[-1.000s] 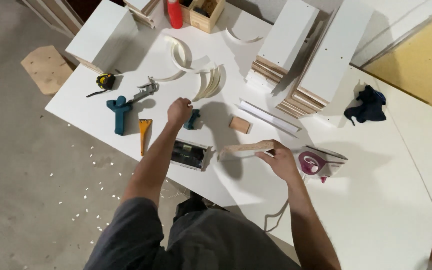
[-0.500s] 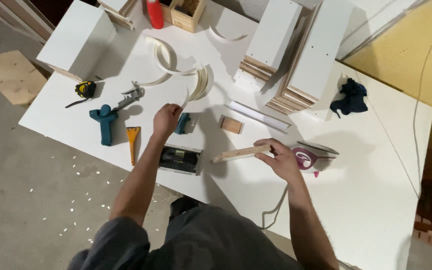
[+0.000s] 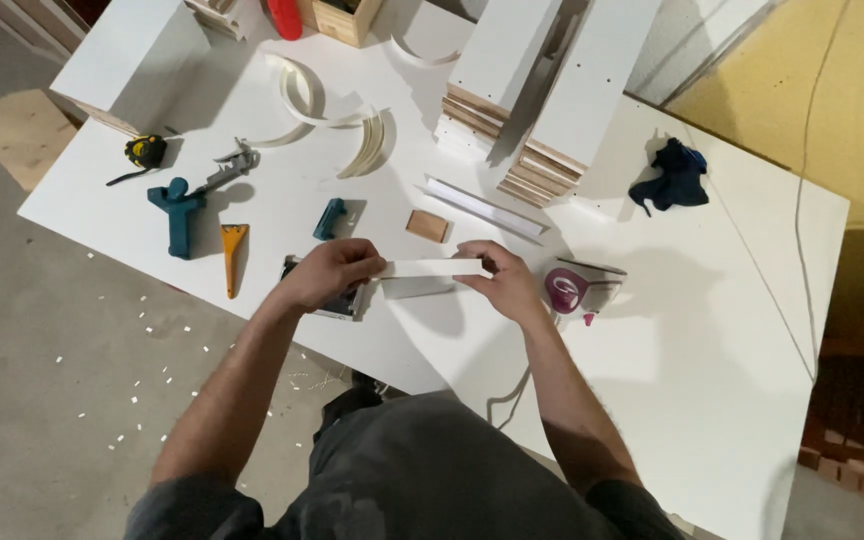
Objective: The person applies white edge banding to a wooden board by placing the strip, ironing it with a clothes iron, and pressing it with a wooden block. They then use a hand saw and a scraper to trim the excess banding flush with the board's edge. The process is repeated on a second board.
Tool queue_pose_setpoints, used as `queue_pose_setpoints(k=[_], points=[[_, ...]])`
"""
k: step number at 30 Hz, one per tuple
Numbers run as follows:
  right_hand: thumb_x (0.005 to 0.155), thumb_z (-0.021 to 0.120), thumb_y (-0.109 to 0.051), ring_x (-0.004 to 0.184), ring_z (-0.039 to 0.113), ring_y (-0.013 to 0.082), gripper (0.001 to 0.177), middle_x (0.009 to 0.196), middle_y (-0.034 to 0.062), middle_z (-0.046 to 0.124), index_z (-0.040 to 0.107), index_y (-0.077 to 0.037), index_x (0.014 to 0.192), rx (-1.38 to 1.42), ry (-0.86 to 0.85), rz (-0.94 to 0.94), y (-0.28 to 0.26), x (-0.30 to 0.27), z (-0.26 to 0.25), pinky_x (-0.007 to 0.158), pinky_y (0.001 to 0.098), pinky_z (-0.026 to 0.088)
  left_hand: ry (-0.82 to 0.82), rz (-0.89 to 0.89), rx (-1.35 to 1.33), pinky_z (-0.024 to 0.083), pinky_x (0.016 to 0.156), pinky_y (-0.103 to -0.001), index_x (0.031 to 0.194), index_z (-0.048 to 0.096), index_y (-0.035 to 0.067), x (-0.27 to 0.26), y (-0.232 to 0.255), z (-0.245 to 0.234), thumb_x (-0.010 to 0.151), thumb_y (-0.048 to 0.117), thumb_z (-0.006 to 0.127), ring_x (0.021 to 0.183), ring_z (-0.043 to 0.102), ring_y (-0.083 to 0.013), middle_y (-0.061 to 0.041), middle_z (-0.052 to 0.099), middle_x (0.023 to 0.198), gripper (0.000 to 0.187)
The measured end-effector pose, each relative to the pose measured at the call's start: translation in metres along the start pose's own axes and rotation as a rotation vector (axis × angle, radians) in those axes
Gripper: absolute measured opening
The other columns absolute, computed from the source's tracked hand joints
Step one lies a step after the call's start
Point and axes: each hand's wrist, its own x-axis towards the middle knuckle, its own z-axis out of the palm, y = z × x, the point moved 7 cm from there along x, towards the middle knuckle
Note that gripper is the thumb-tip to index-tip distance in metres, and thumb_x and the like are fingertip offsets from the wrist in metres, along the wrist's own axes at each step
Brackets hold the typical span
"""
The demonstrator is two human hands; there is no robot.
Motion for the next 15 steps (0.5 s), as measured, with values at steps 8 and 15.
queue_pose_setpoints(k=[8,15], points=[[0.081,0.083,0.005,0.107,0.071,0.0224,0.037,0.114,0.014,0.071,0.071,0.0,0.116,0.098,0.042,-0.271,-0.02,-0.002,-0.015,0.093,0.0332,0.057,0.17,-0.025,0.154,0.055,0.056,-0.035,0.093,0.075,0.003,-0.014,0.005,0.005,0.098,0.026,0.072,0.059,0.065,-0.0204,-0.012,0.07,0.071,0.024],[0.083,0.081,0.005,0.098,0.072,0.0222,0.02,0.106,0.0163,0.072,0.077,0.002,0.103,0.035,-0.062,-0.403,-0.042,0.006,-0.018,0.086,0.0342,0.06,0.374,0.353,0.376,0.064,0.075,-0.048,0.122,0.064,0.001,-0.028,0.028,0.009,0.093,0.007,0.078,0.09,0.074,-0.0391,-0.022,0.069,0.103,0.032]])
